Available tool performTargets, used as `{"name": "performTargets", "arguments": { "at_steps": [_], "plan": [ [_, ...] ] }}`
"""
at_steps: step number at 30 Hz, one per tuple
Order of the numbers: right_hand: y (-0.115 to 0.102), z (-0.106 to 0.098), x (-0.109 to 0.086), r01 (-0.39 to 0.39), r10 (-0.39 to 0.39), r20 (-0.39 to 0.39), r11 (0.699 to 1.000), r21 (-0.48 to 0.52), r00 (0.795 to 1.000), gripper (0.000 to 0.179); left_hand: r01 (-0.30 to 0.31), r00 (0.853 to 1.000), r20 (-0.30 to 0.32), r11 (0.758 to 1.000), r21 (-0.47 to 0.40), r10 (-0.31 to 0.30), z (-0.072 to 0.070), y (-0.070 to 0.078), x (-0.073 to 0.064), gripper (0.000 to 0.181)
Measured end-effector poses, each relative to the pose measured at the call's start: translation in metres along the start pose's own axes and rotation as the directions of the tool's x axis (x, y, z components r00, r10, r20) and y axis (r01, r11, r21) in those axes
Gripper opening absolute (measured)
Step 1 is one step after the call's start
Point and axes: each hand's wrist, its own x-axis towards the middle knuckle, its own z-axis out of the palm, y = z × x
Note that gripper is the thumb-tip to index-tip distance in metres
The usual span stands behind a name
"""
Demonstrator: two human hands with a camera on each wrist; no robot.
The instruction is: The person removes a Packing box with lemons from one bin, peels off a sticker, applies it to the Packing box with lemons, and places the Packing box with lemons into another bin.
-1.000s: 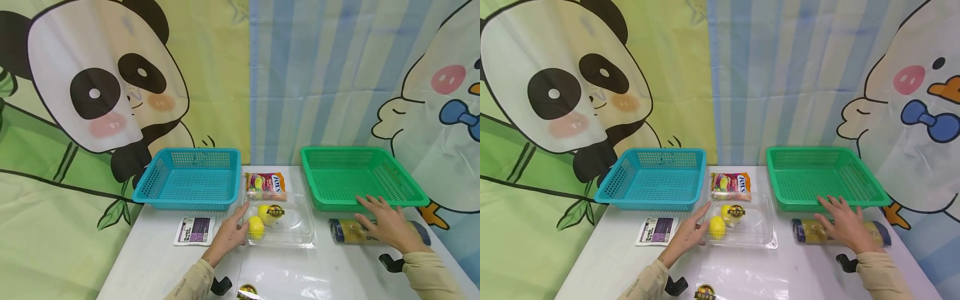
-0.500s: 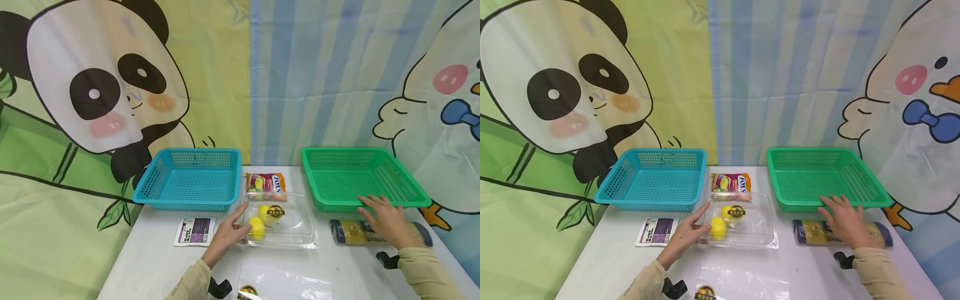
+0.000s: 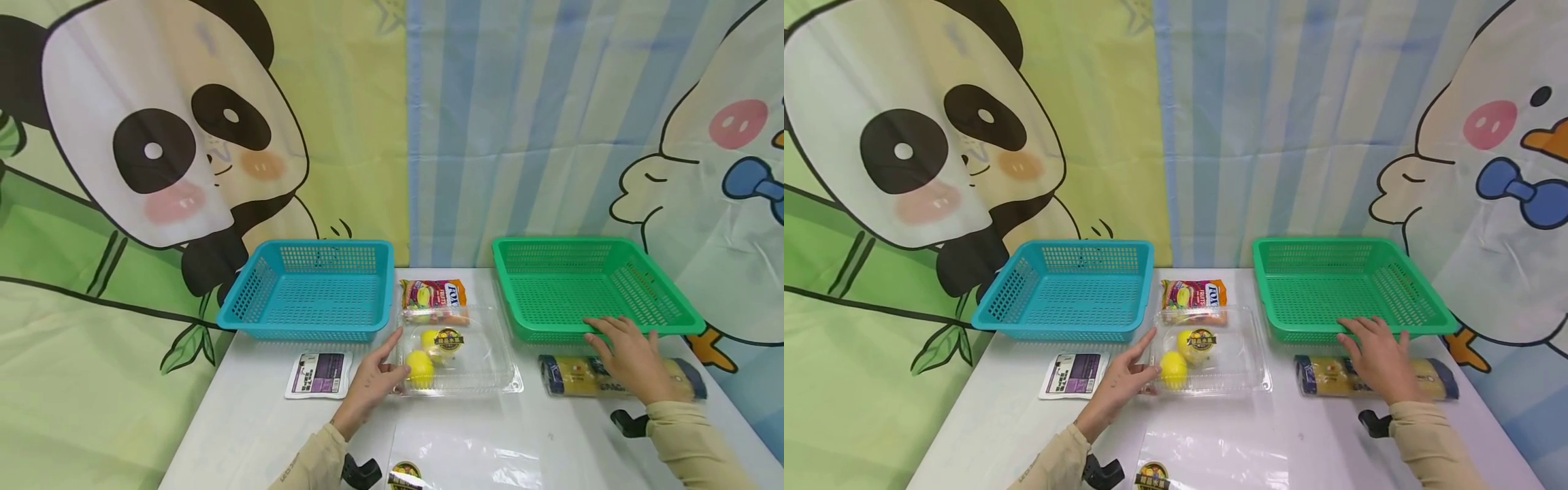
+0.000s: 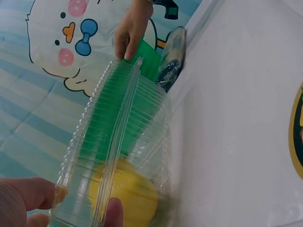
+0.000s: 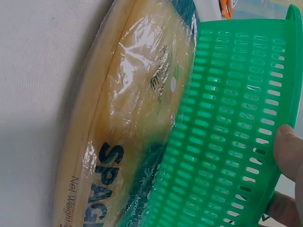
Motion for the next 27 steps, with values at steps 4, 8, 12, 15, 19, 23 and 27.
{"name": "performTargets", "arguments": {
  "at_steps": [4, 8, 12, 15, 19, 23, 27],
  "plan": [
    [-0.001, 0.002, -0.001, -0.001, 0.001, -0.025, 1.0, 0.003, 1.0, 0.036, -0.008, 1.0, -0.025, 1.0, -0.012, 0.008, 0.002, 0.001, -0.002, 0.079],
    [-0.002, 0.002, -0.001, 0.002, -0.001, -0.035, 1.0, 0.017, 0.999, 0.034, -0.025, 0.999, -0.041, 0.999, -0.027, 0.023, 0.004, 0.005, -0.006, 0.078],
    [-0.001, 0.003, -0.002, -0.006, 0.007, -0.033, 1.0, 0.026, 0.999, 0.034, -0.032, 0.998, -0.047, 0.999, -0.039, 0.03, 0.008, 0.01, -0.011, 0.078],
    [0.0, 0.003, -0.001, -0.009, 0.01, -0.042, 1.0, 0.025, 0.999, 0.033, -0.037, 0.998, -0.044, 0.998, -0.043, 0.035, 0.01, 0.015, -0.013, 0.077],
    [0.002, 0.005, -0.002, -0.007, 0.008, -0.055, 1.0, 0.026, 0.998, 0.033, -0.043, 0.999, -0.03, 0.997, -0.061, 0.041, 0.013, 0.024, -0.015, 0.075],
    [0.001, 0.006, -0.001, -0.011, 0.012, -0.05, 1.0, 0.023, 0.999, 0.032, -0.05, 0.999, -0.021, 0.995, -0.085, 0.048, 0.017, 0.037, -0.014, 0.073],
    [0.001, 0.006, -0.001, -0.02, 0.02, -0.044, 1.0, 0.008, 0.999, 0.032, -0.078, 0.997, -0.014, 0.991, -0.105, 0.077, 0.02, 0.051, -0.009, 0.07]
  ]
}}
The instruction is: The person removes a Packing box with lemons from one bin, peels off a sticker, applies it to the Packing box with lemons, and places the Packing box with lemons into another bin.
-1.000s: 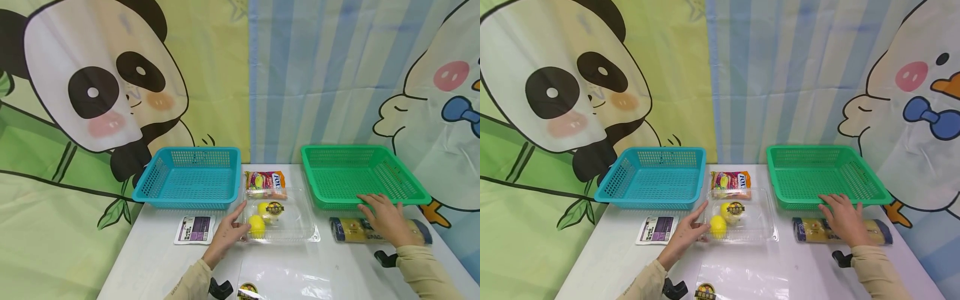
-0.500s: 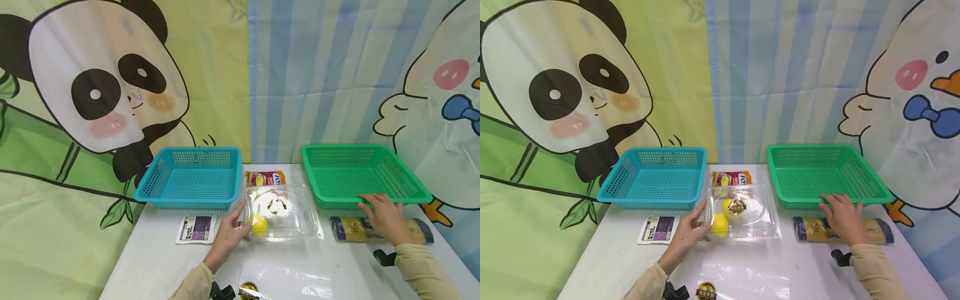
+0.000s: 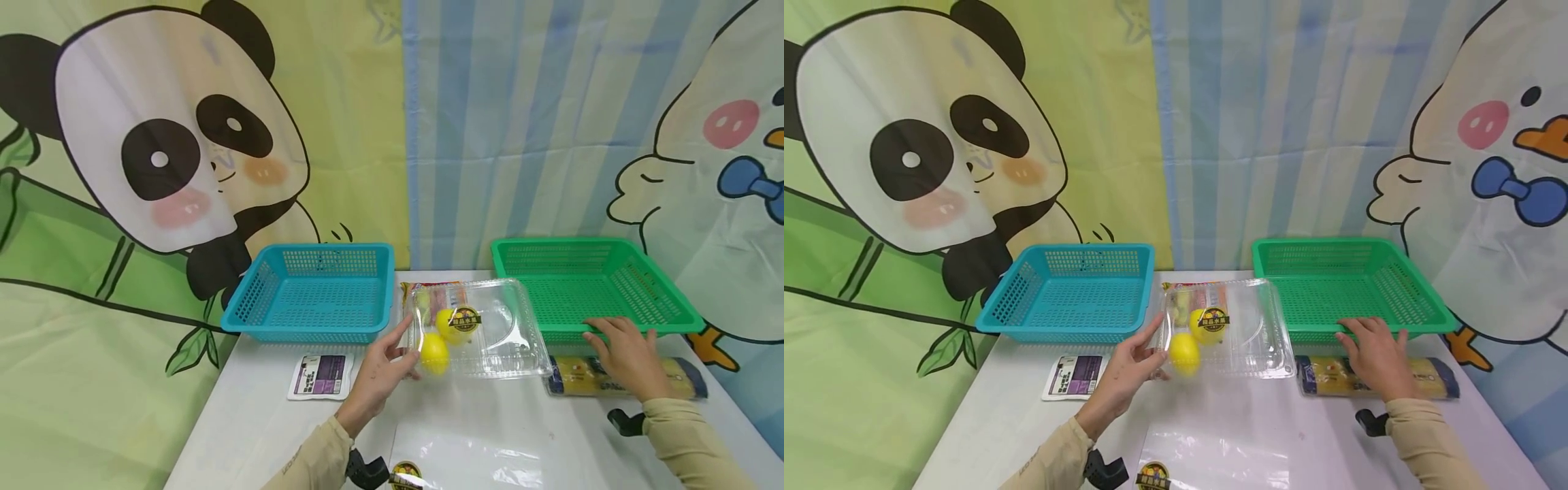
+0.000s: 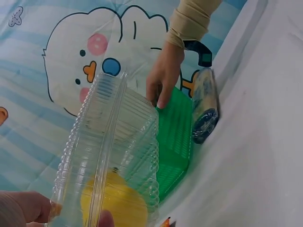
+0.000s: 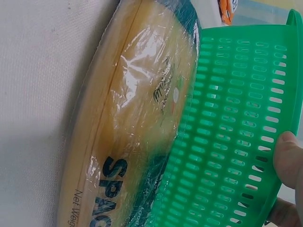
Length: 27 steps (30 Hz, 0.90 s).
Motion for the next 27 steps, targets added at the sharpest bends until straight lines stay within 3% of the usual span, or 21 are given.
{"name": "performTargets", "arguments": {
  "at_steps": [12, 21, 27],
  "plan": [
    [-0.001, 0.0, -0.001, 0.001, -0.001, -0.011, 1.0, 0.0, 1.0, 0.032, -0.091, 0.996, 0.0, 0.996, -0.012, 0.091, 0.018, 0.037, 0.037, 0.068],
    [-0.002, 0.002, 0.0, 0.027, -0.027, -0.041, 1.0, 0.003, 0.999, 0.03, -0.045, 0.998, -0.046, 0.997, 0.055, 0.047, 0.043, 0.059, 0.076, 0.066],
    [-0.003, 0.002, -0.001, 0.014, -0.013, -0.036, 1.0, 0.013, 0.999, 0.031, -0.062, 0.998, -0.025, 0.998, 0.0, 0.062, 0.069, 0.07, 0.097, 0.067]
  ]
}}
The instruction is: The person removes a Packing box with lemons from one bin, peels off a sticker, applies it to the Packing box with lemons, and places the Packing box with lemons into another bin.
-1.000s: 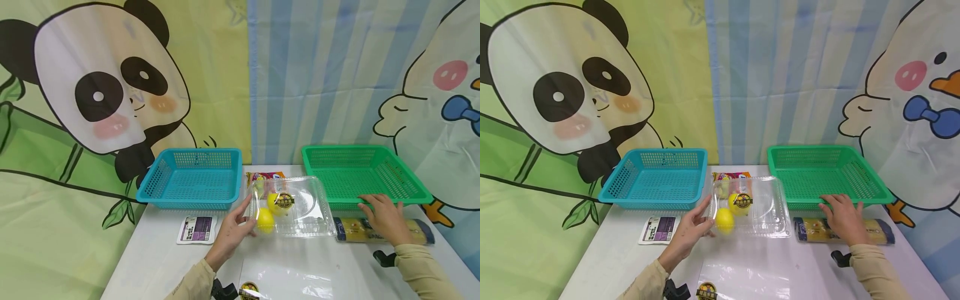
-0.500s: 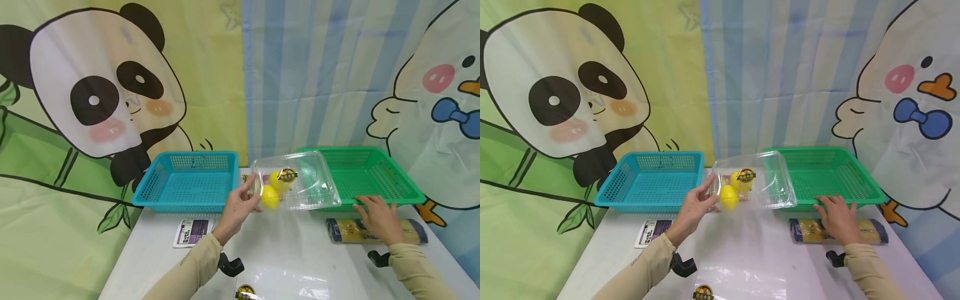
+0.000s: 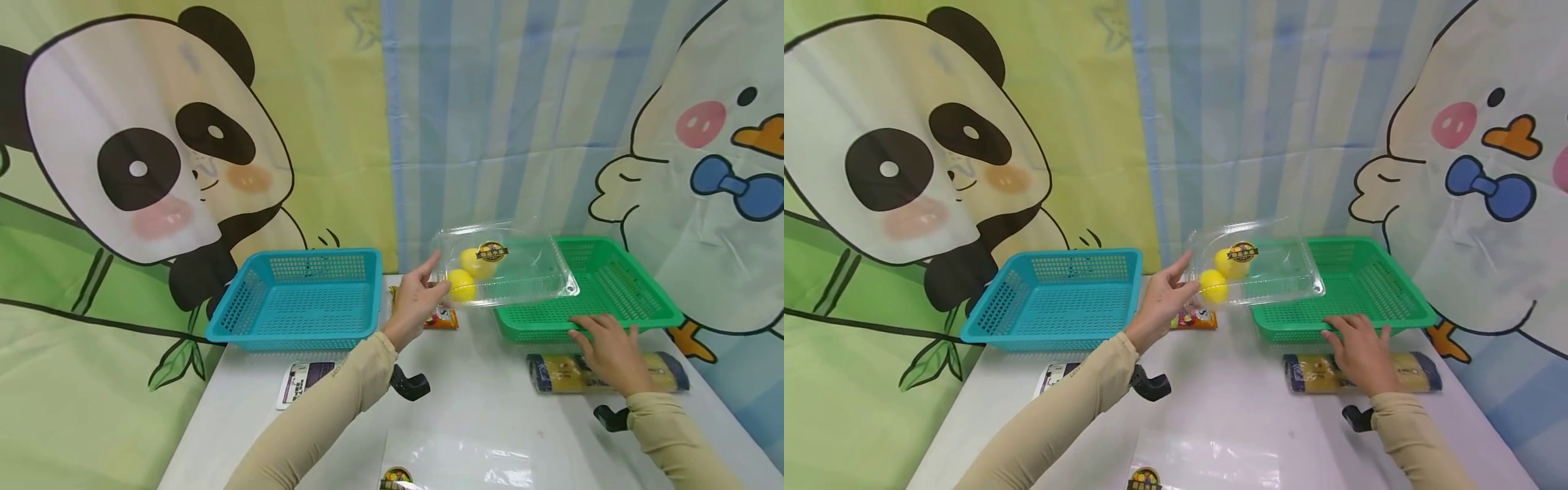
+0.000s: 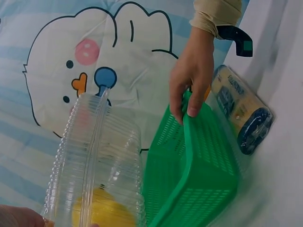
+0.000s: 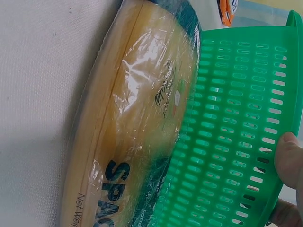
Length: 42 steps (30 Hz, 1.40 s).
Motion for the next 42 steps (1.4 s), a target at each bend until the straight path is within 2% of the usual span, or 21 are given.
{"name": "performTargets", "arguments": {
  "at_steps": [4, 8, 12, 17, 23, 33, 42],
  "plan": [
    [0.001, -0.001, 0.0, -0.006, 0.006, 0.0, 1.0, -0.007, 1.0, 0.03, -0.021, 0.999, 0.042, 0.999, -0.038, 0.022, 0.02, 0.005, 0.01, 0.069],
    [0.002, 0.0, 0.001, 0.004, -0.004, -0.008, 1.0, -0.022, 1.0, 0.028, -0.026, 0.998, 0.059, 0.999, -0.047, 0.029, 0.039, 0.007, 0.018, 0.07],
    [0.003, -0.001, 0.001, 0.011, -0.011, -0.01, 1.0, -0.025, 1.0, 0.028, -0.007, 0.999, 0.041, 0.998, -0.058, 0.01, 0.062, 0.003, 0.027, 0.071],
    [0.003, -0.003, 0.003, 0.009, -0.01, -0.011, 1.0, -0.02, 1.0, 0.029, 0.025, 1.0, -0.013, 0.998, -0.062, -0.026, 0.088, -0.006, 0.036, 0.069],
    [0.004, -0.002, 0.004, 0.013, -0.013, 0.005, 1.0, -0.008, 1.0, 0.028, 0.039, 0.997, -0.063, 0.999, -0.01, -0.039, 0.115, -0.016, 0.042, 0.071],
    [0.006, 0.001, 0.003, 0.0, 0.0, 0.008, 1.0, -0.014, 1.0, 0.03, 0.033, 0.993, -0.118, 0.999, 0.041, -0.028, 0.15, -0.039, 0.048, 0.07],
    [0.005, 0.005, 0.004, -0.001, 0.001, -0.003, 0.999, -0.033, 1.0, 0.029, 0.088, 0.981, -0.179, 0.994, 0.069, -0.074, 0.166, -0.057, 0.059, 0.072]
  ]
}}
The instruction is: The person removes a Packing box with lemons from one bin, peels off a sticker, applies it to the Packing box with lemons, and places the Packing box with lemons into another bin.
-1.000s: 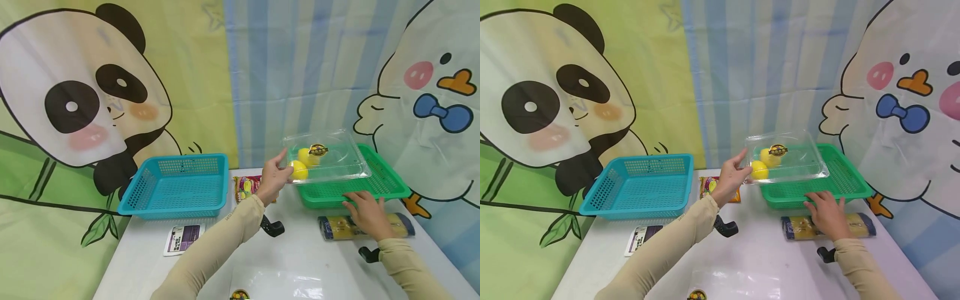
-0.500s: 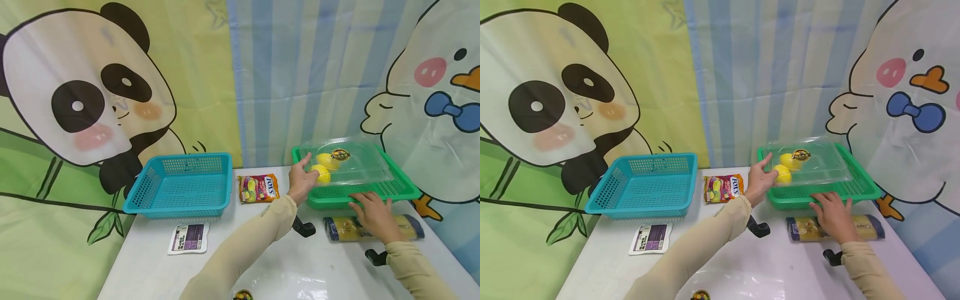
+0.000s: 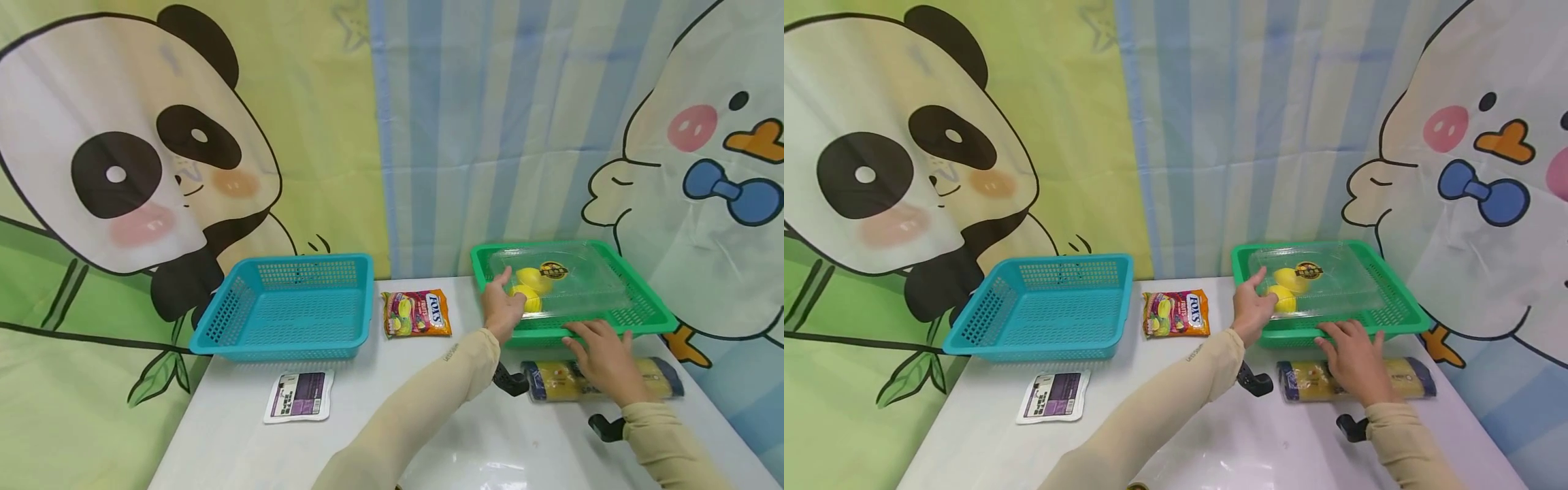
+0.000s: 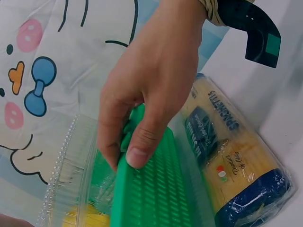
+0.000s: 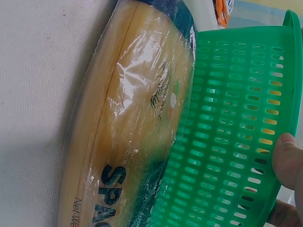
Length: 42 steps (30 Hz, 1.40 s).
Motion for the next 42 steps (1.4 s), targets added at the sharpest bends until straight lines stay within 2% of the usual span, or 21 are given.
{"name": "performTargets", "arguments": {
  "at_steps": [3, 9, 15, 25, 31, 35, 42],
  "plan": [
    [-0.001, 0.001, -0.001, 0.004, -0.004, -0.005, 1.0, 0.005, 1.0, 0.029, 0.009, 1.0, 0.006, 1.0, 0.013, -0.009, 0.004, -0.006, 0.001, 0.072],
    [-0.002, 0.001, -0.001, 0.0, 0.0, -0.01, 1.0, 0.012, 1.0, 0.029, -0.022, 1.0, 0.007, 0.999, 0.044, 0.022, 0.014, -0.012, 0.003, 0.07],
    [-0.004, 0.001, 0.0, -0.009, 0.009, -0.007, 1.0, 0.008, 1.0, 0.028, -0.028, 1.0, 0.009, 0.996, 0.088, 0.028, 0.024, -0.017, 0.006, 0.067],
    [-0.006, 0.0, 0.0, -0.028, 0.028, 0.01, 1.0, 0.008, 1.0, 0.028, 0.008, 1.0, -0.01, 0.988, 0.153, -0.007, 0.033, -0.026, 0.012, 0.069],
    [-0.004, 0.0, 0.0, -0.015, 0.015, -0.004, 1.0, 0.007, 1.0, 0.027, 0.028, 1.0, -0.003, 0.98, 0.195, -0.028, 0.034, -0.024, 0.015, 0.072],
    [-0.004, -0.001, 0.0, -0.016, 0.016, -0.006, 1.0, 0.007, 1.0, 0.027, 0.039, 0.999, -0.001, 0.97, 0.241, -0.04, 0.034, -0.022, 0.014, 0.073],
    [-0.007, -0.001, 0.0, -0.015, 0.015, -0.003, 1.0, 0.009, 1.0, 0.029, 0.061, 0.998, 0.007, 0.922, 0.382, -0.068, 0.033, -0.02, 0.014, 0.079]
  ]
}}
